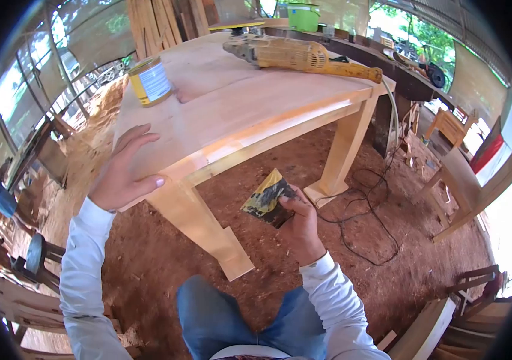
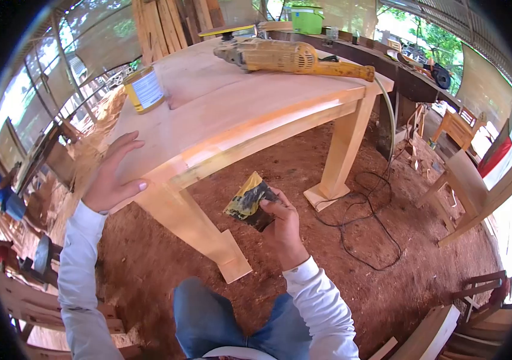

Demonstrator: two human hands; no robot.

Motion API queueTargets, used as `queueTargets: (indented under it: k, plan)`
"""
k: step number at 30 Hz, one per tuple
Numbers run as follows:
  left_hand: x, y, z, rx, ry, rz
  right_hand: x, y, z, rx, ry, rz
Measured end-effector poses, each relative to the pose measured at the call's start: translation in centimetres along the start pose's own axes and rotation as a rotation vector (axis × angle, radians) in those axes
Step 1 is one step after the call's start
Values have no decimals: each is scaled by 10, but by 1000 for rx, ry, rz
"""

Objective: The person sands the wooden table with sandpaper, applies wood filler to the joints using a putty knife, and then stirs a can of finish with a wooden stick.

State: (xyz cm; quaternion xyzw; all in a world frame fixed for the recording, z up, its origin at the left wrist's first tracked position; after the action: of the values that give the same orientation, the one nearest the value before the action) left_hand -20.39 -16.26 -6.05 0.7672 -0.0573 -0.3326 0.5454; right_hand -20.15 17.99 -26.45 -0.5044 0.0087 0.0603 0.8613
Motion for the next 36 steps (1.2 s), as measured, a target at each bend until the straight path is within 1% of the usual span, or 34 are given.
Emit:
queueTargets:
  k: [4, 7, 12, 16, 22, 25, 31, 34, 35, 36]
  plan:
    - [-1, 1, 6, -25, -22, 14, 1, 1, -5, -4, -30, 14]
    - [-2, 0, 8, 14, -11, 30, 5, -2, -6, 0, -44, 19]
    - [-1, 0, 7, 170, 60, 55, 6, 0, -19, 9, -49, -7]
    - [3, 4, 4, 247, 147, 31, 11, -6, -38, 16, -97, -2]
    - [3, 3, 8, 276, 186, -4, 16, -4, -67, 44, -152, -23]
    - [3, 4, 6, 231, 191, 11, 18, -5, -77, 28, -182, 16]
    - [4, 2, 9, 182, 158, -18, 28, -26, -88, 39, -98, -55]
    - [4, -2, 14, 146, 127, -43, 27, -25, -95, 121, 58, -66]
    - [5, -2, 14, 157, 132, -40, 25, -20, -100, 300, 136, -77]
    - [5, -1, 13, 168, 138, -39, 24, -19, -104, 376, 189, -103]
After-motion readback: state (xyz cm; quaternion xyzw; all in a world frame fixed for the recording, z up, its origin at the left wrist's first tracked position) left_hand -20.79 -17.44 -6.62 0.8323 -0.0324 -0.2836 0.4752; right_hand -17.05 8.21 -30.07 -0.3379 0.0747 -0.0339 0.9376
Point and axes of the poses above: each hand's wrist, its own x-axis away from the middle knuckle, its own y-axis out of the back of the hand, z = x × y, the point moved 1 cm from there along -x, towards the middle knuckle, and after that the axes turned 2 degrees about -x, right-handed, at the moved point
